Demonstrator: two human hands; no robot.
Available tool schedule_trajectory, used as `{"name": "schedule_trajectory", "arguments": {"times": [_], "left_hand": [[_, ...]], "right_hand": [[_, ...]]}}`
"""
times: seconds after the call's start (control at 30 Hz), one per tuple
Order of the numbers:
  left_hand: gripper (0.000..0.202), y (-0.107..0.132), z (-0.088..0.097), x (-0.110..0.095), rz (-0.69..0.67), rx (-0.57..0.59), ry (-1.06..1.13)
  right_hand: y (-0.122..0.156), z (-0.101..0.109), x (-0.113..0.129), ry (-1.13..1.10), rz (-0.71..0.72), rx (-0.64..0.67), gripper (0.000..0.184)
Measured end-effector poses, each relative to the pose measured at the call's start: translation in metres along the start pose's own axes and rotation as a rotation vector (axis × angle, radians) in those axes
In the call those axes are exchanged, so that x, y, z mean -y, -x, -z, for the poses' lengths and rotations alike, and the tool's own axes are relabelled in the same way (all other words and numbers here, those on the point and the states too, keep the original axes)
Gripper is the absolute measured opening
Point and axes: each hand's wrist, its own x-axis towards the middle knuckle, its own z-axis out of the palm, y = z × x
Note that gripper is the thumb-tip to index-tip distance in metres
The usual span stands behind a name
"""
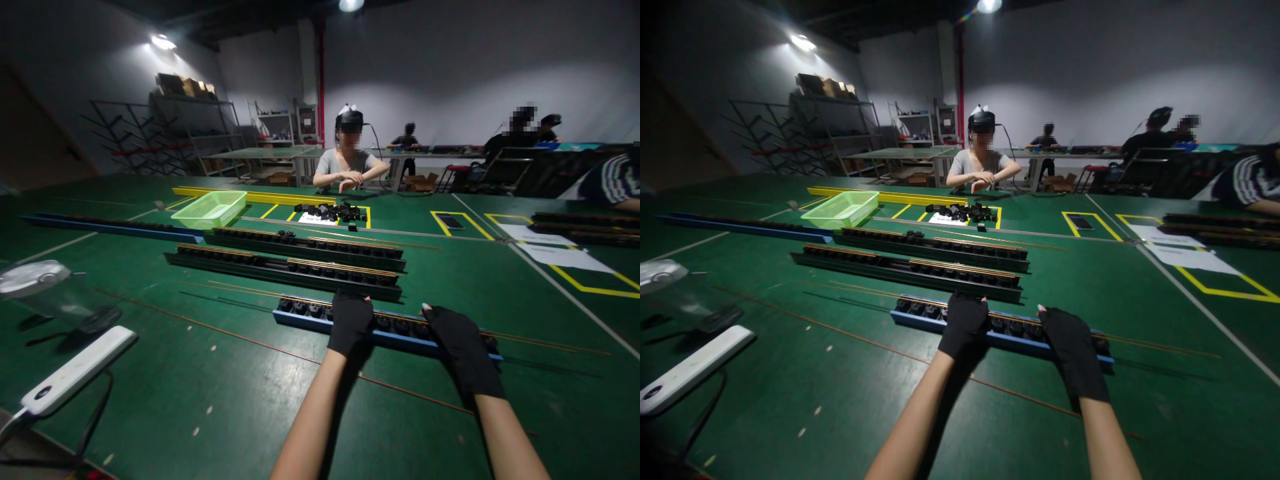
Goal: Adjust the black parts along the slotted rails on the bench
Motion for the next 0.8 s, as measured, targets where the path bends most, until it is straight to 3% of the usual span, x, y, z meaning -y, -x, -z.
{"name": "schedule_trajectory", "arguments": {"times": [0.4, 0.8], "left_hand": [[0.045, 0.003, -0.005, 0.0, 0.001, 0.024, -0.044], [0.048, 0.005, -0.008, -0.001, 0.067, -0.05, 0.001]], "right_hand": [[-0.002, 0.011, 0.005, -0.087, -0.105, 0.085, 0.045], [0.0, 0.005, 0.002, 0.041, -0.033, 0.066, 0.05]]}}
